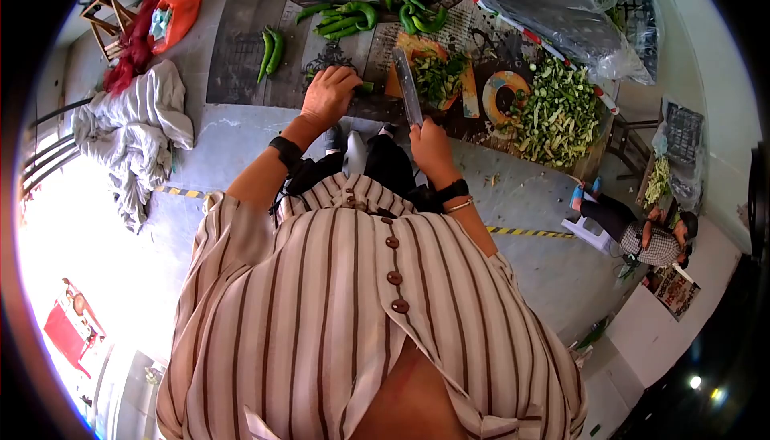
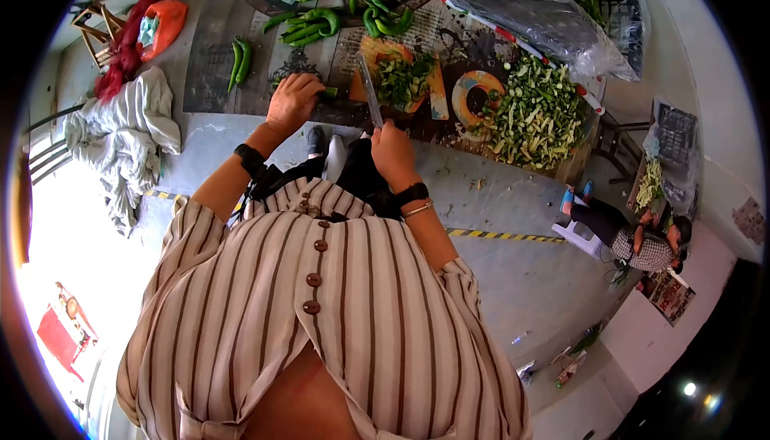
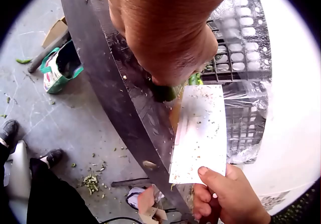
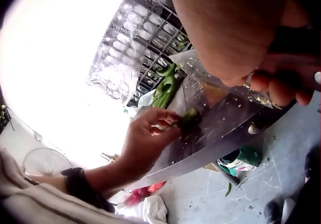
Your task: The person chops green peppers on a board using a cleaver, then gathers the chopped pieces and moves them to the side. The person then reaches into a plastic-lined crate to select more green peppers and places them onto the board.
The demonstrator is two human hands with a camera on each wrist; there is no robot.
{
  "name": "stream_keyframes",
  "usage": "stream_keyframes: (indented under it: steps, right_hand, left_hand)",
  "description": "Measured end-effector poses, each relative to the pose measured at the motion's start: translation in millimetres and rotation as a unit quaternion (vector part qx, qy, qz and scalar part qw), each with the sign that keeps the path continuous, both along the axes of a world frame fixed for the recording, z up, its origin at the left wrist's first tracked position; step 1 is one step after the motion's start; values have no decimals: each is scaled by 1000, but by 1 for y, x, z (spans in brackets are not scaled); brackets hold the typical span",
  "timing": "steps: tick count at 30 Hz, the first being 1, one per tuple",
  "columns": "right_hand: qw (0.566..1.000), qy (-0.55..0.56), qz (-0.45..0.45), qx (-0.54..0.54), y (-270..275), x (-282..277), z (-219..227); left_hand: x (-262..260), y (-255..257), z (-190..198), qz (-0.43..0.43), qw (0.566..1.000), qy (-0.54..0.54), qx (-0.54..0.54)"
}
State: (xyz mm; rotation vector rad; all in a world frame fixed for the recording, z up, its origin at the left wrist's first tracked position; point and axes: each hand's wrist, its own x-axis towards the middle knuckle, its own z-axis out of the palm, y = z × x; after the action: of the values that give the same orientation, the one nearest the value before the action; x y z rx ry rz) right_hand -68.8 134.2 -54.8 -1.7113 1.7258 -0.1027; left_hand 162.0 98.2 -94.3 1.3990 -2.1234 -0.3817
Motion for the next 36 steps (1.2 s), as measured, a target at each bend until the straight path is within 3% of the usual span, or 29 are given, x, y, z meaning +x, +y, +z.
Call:
stream_keyframes:
  steps: [4, 11, 17, 22, 28, 36]
  right_hand:
    - [998, -35, 4, -45, 2, -1, -2]
    - [1000, -21, -11, -4, 1, -6, -6]
    - [1000, -14, 8, 17, -22, 4, 23]
    - [987, 23, 146, -57, -34, 22, 36]
    - [968, 33, 231, -95, -43, 32, 41]
    - [954, 70, 289, -35, -61, 35, 49]
  left_hand:
    - [3, 2, -3, -2, 1000, 30, 4]
    - [2, 4, -2, 10, 999, 50, 4]
    - [3, 8, -8, 11, 997, 70, -12]
    - [1, 10, -13, 27, 995, 92, 3]
    - [1, 9, -16, 32, 995, 93, 0]
    - [0, 10, -19, 34, 995, 98, 3]
